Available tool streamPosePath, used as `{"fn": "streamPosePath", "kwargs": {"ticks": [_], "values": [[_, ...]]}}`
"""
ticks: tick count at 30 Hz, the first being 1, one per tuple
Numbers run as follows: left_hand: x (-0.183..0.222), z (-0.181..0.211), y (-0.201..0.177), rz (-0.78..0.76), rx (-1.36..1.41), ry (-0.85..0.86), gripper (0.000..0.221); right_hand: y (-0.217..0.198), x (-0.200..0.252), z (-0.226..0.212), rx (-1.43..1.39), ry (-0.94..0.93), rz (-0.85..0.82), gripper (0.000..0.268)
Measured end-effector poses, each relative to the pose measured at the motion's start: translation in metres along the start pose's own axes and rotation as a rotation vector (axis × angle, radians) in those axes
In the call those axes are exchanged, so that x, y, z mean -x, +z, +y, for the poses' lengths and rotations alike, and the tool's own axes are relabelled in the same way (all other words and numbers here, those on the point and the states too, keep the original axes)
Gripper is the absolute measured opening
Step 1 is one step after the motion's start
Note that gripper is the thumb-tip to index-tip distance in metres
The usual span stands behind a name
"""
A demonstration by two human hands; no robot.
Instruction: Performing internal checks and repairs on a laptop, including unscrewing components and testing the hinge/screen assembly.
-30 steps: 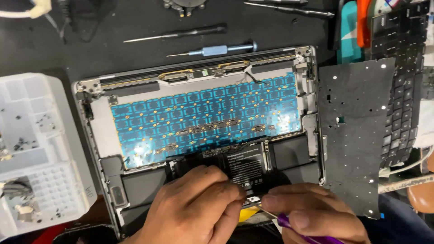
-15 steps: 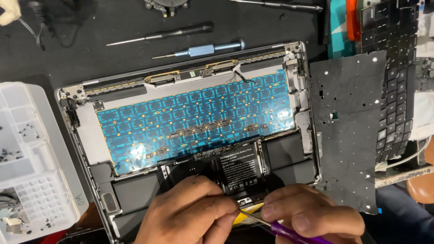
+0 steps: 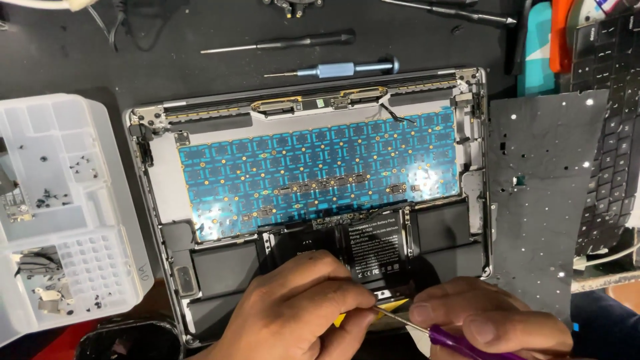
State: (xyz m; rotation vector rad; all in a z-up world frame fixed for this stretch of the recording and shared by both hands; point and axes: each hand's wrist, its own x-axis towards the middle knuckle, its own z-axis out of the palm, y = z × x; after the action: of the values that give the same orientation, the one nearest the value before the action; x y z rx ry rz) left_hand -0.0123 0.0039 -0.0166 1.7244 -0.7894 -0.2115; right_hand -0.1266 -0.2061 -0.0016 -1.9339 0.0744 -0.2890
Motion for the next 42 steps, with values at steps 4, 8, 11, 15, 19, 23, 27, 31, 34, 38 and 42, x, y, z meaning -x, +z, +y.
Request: {"fn": "streamPosePath", "kwargs": {"ticks": [4,8,11,15,19,23,27,31,34,38,42], "values": [[-0.004,0.006,-0.003,-0.006,0.029,-0.037,0.006,0.023,0.003,-0.007,0.055,0.047,0.193,0.020],[-0.005,0.007,-0.003,0.009,0.040,-0.031,0.005,0.035,0.001,-0.020,0.130,0.118,0.334,0.023],[-0.001,0.005,-0.002,0.023,0.042,-0.001,0.008,0.009,0.008,-0.016,0.064,0.139,0.089,0.041],[0.003,0.002,-0.002,0.007,0.046,0.004,0.018,-0.037,0.012,0.000,0.041,0.469,-0.019,0.025],[0.004,0.002,-0.006,-0.021,0.076,-0.025,0.025,-0.060,0.024,0.007,-0.243,0.383,-0.131,0.060],[0.004,0.002,-0.016,-0.027,0.037,0.009,0.026,0.034,-0.114,-0.054,0.111,0.149,0.244,0.047],[0.006,0.002,-0.022,-0.028,-0.055,-0.087,0.027,0.042,-0.061,0.014,0.328,-0.169,0.503,0.045],[0.008,-0.001,-0.022,-0.012,-0.063,-0.087,0.025,0.037,-0.077,0.027,0.345,-0.355,0.413,0.043],[0.009,-0.005,-0.022,-0.023,-0.048,-0.062,0.025,0.037,-0.081,0.027,0.315,-0.365,0.340,0.044],[0.012,-0.007,-0.021,-0.026,-0.055,-0.056,0.027,0.040,-0.083,0.026,0.322,-0.366,0.315,0.045],[0.012,-0.009,-0.020,-0.019,-0.063,-0.035,0.027,0.039,-0.083,0.027,0.312,-0.359,0.312,0.046]]}}
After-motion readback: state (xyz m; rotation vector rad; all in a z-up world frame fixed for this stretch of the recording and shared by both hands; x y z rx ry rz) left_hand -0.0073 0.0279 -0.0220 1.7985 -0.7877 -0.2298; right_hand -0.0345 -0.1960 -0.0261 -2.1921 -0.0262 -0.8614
